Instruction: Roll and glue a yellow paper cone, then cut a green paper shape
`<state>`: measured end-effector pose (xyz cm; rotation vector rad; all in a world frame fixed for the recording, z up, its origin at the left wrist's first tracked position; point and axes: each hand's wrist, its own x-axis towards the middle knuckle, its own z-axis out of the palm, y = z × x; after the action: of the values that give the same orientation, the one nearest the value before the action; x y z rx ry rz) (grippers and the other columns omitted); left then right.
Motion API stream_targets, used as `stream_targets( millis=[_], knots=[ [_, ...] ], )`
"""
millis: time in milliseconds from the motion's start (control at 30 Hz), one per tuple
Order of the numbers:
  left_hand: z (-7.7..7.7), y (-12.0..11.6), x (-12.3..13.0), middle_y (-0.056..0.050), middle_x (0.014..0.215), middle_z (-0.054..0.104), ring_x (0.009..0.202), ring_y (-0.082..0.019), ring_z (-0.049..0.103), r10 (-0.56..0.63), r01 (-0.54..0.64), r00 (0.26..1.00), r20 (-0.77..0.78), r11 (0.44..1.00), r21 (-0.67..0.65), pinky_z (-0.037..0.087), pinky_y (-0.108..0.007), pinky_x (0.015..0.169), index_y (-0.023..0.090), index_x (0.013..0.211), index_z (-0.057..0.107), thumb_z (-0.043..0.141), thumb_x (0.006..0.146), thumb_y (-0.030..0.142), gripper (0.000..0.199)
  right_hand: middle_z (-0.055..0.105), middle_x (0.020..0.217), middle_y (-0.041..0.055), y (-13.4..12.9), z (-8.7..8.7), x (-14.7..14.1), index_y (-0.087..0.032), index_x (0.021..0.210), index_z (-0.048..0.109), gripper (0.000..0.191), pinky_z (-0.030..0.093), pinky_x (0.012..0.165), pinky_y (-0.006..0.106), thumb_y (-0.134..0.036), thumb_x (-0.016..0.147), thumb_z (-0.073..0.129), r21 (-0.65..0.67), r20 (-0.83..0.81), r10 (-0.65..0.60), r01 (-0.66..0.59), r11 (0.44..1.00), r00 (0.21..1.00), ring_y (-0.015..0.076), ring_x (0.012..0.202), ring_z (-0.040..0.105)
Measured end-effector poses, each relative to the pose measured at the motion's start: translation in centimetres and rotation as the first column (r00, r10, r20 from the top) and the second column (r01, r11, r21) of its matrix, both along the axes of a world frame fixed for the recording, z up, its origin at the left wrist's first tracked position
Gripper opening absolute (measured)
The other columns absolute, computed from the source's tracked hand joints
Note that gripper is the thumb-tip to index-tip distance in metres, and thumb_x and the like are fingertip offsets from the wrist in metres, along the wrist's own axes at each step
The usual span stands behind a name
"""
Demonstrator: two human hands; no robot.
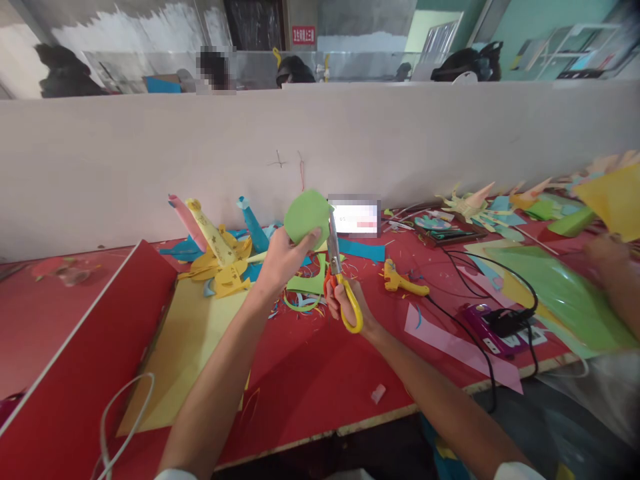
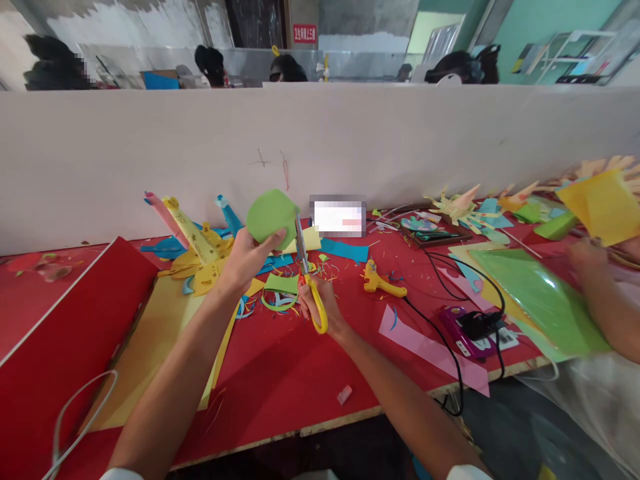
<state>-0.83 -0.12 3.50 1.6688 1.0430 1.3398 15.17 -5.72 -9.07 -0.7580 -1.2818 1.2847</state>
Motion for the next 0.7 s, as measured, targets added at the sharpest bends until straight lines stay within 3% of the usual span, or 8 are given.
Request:
stream_targets(
  millis=[133,467,700],
  knots=[
    [0.23,0.06,-0.07,-0.003,0.082,0.061,0.069,-0.013,0.051,0.018,-0.020,0.997,0.078,1.000,0.025,0.046,-0.026,0.061,0.016,0.083,0.064,0.072,0.089,0.046,0.032,0.039,0.051,-0.0107,0.04,0.29,-0.18,-0.024,0.076,0.048,0.067,0.032,0.034,0.020,-0.089,0.083,0.063,-0.046,-0.027,0.003,-0.004,0.999,1.000,0.0059,0.035,0.035],
    [0.01,0.07,-0.15,-0.003,0.078,0.058,0.067,-0.013,0.048,0.048,-0.049,0.997,0.066,0.999,0.017,0.045,-0.027,0.061,0.016,0.081,0.065,0.073,0.088,0.047,0.033,0.038,0.052,-0.0103,0.38,0.15,-0.32,-0.023,0.077,0.048,0.073,0.030,0.035,0.020,-0.096,0.080,0.057,-0.059,-0.067,-0.001,-0.003,0.998,0.998,0.0063,0.035,0.035],
    [0.14,0.08,-0.19,-0.003,0.077,0.058,0.066,-0.013,0.047,0.031,-0.032,0.999,0.033,0.999,0.025,0.044,-0.027,0.061,0.017,0.078,0.061,0.071,0.088,0.046,0.032,0.048,0.061,-0.0045,0.97,0.24,-0.75,-0.023,0.080,0.050,0.082,0.039,0.048,0.029,-0.105,0.077,0.042,0.000,0.061,0.008,-0.008,1.000,0.998,0.0096,0.046,0.039]
  ],
)
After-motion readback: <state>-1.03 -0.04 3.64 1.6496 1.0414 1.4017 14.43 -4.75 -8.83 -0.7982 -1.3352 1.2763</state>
